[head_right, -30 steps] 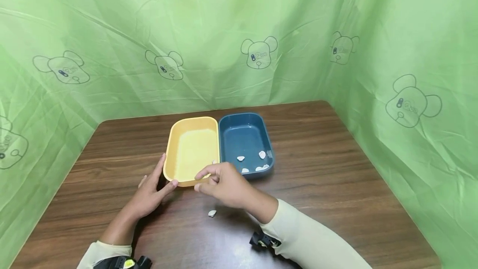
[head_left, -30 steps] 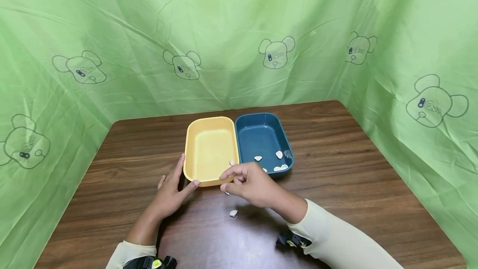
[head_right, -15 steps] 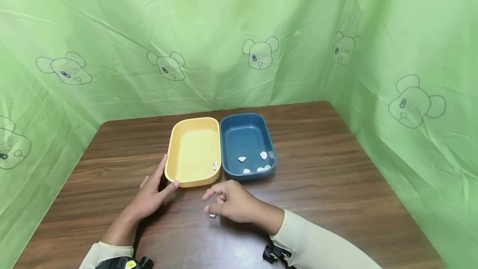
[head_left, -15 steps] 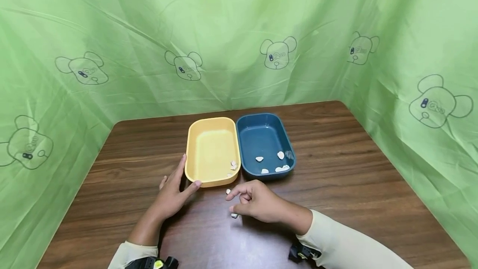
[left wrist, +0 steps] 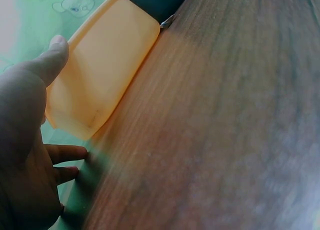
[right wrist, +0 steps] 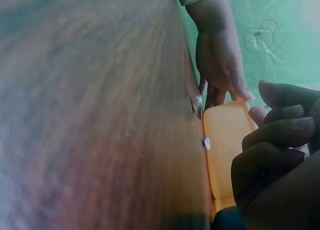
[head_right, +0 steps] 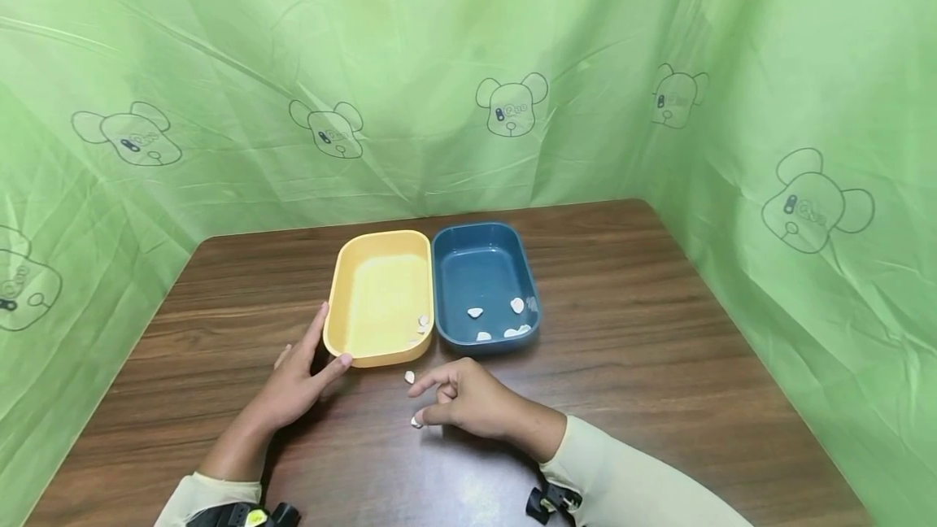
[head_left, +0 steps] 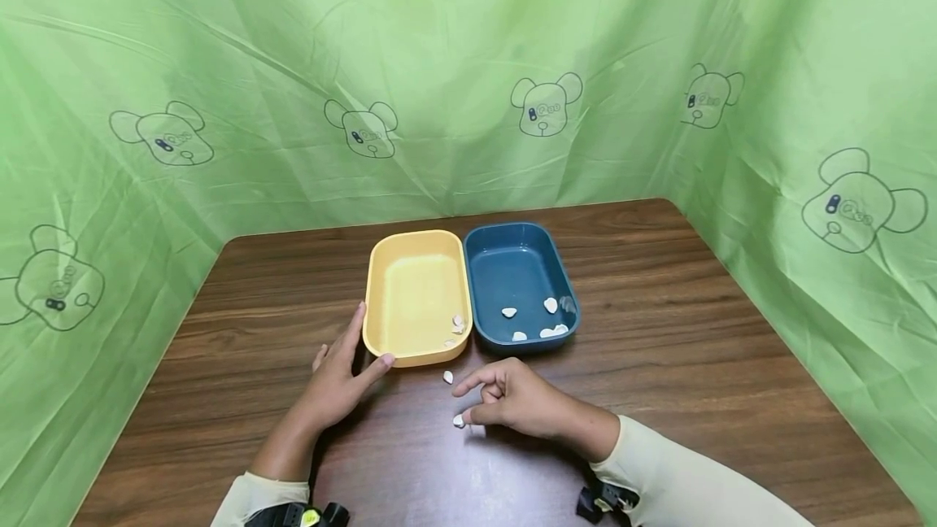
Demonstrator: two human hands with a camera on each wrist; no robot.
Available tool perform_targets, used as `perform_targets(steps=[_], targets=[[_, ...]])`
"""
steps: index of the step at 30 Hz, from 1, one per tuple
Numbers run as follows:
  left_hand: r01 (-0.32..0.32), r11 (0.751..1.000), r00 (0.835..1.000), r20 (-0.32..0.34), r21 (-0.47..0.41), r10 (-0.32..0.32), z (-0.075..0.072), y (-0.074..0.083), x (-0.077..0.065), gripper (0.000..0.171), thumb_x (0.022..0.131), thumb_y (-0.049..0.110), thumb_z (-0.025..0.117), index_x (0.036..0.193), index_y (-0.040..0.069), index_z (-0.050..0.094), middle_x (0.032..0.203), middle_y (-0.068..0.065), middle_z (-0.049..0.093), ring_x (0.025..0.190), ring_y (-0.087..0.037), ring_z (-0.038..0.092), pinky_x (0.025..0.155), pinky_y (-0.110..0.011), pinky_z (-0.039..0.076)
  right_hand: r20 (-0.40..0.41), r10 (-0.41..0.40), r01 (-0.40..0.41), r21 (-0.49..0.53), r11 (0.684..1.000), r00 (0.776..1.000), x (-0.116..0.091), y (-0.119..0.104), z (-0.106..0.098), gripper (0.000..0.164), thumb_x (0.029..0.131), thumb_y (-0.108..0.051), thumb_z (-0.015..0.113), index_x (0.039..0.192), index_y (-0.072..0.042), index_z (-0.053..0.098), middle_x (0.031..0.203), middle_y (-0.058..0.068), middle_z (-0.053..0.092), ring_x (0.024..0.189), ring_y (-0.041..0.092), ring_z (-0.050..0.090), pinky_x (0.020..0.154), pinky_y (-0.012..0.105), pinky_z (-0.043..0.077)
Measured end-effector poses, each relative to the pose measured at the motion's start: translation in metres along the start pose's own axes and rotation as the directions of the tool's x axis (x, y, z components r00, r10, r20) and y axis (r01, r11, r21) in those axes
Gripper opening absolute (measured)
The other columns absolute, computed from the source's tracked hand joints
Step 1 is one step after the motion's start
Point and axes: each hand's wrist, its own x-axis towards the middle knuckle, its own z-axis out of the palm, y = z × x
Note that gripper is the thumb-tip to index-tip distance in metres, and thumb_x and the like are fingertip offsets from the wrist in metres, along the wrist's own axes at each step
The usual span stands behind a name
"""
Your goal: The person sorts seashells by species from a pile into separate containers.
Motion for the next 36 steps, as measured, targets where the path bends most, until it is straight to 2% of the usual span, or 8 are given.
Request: perform_targets(steps=[7, 16, 23, 31, 36], targets=[[-0.003, 1.0, 1.0, 0.0, 0.001, 0.003, -0.002, 0.003, -0.001, 0.101, 0.106, 0.056, 0.067, 0.178, 0.028, 0.001, 0.184, -0.015, 0.018, 0.168, -0.047, 0.021, 0.122, -0.085, 0.002, -0.01, 0.046, -0.046, 0.039, 0.998, 0.999, 0.005, 0.009, 0.0, 0.039, 0.089, 0.0, 0.083, 0.126, 0.011, 0.074, 0.055, -0.011, 0.045, 0.049, -0.001, 0.035, 0.048, 0.017, 0.027], [-0.013, 1.0, 1.0, -0.008, 0.007, 0.013, -0.004, 0.006, 0.0, 0.1, 0.106, 0.054, 0.066, 0.178, 0.029, 0.001, 0.184, -0.015, 0.018, 0.168, -0.047, 0.022, 0.121, -0.086, 0.003, -0.037, 0.079, -0.079, 0.015, 0.997, 0.996, 0.005, 0.013, 0.0, 0.038, 0.085, 0.007, 0.081, 0.123, 0.013, 0.074, 0.055, -0.011, 0.043, 0.049, -0.001, 0.035, 0.048, 0.015, 0.027], [-0.005, 1.0, 1.0, -0.002, 0.004, 0.005, -0.004, 0.005, -0.001, 0.1, 0.106, 0.055, 0.066, 0.178, 0.029, 0.001, 0.184, -0.015, 0.018, 0.168, -0.047, 0.022, 0.122, -0.086, 0.003, -0.015, 0.167, -0.167, 0.011, 0.986, 0.986, 0.006, 0.016, -0.001, 0.041, 0.086, 0.003, 0.085, 0.126, 0.004, 0.077, 0.052, -0.011, 0.042, 0.039, -0.001, 0.035, 0.04, 0.018, 0.03], [-0.005, 1.0, 1.0, 0.002, 0.0, 0.005, -0.003, 0.004, -0.001, 0.101, 0.106, 0.056, 0.066, 0.178, 0.03, 0.0, 0.184, -0.016, 0.017, 0.168, -0.049, 0.02, 0.121, -0.086, 0.002, 0.016, 0.138, -0.137, -0.064, 0.988, 0.99, 0.008, 0.018, 0.001, 0.034, 0.086, 0.001, 0.088, 0.119, 0.001, 0.082, 0.051, -0.011, 0.042, 0.042, -0.001, 0.036, 0.043, 0.016, 0.029], [-0.008, 1.0, 1.0, 0.003, -0.001, 0.008, -0.002, 0.003, -0.001, 0.102, 0.106, 0.055, 0.066, 0.178, 0.03, -0.001, 0.184, -0.017, 0.017, 0.168, -0.05, 0.02, 0.121, -0.087, 0.002, 0.015, 0.125, -0.123, -0.077, 0.989, 0.992, 0.009, 0.021, 0.001, 0.031, 0.085, 0.001, 0.088, 0.116, 0.0, 0.084, 0.05, -0.012, 0.042, 0.042, -0.002, 0.036, 0.043, 0.016, 0.029]])
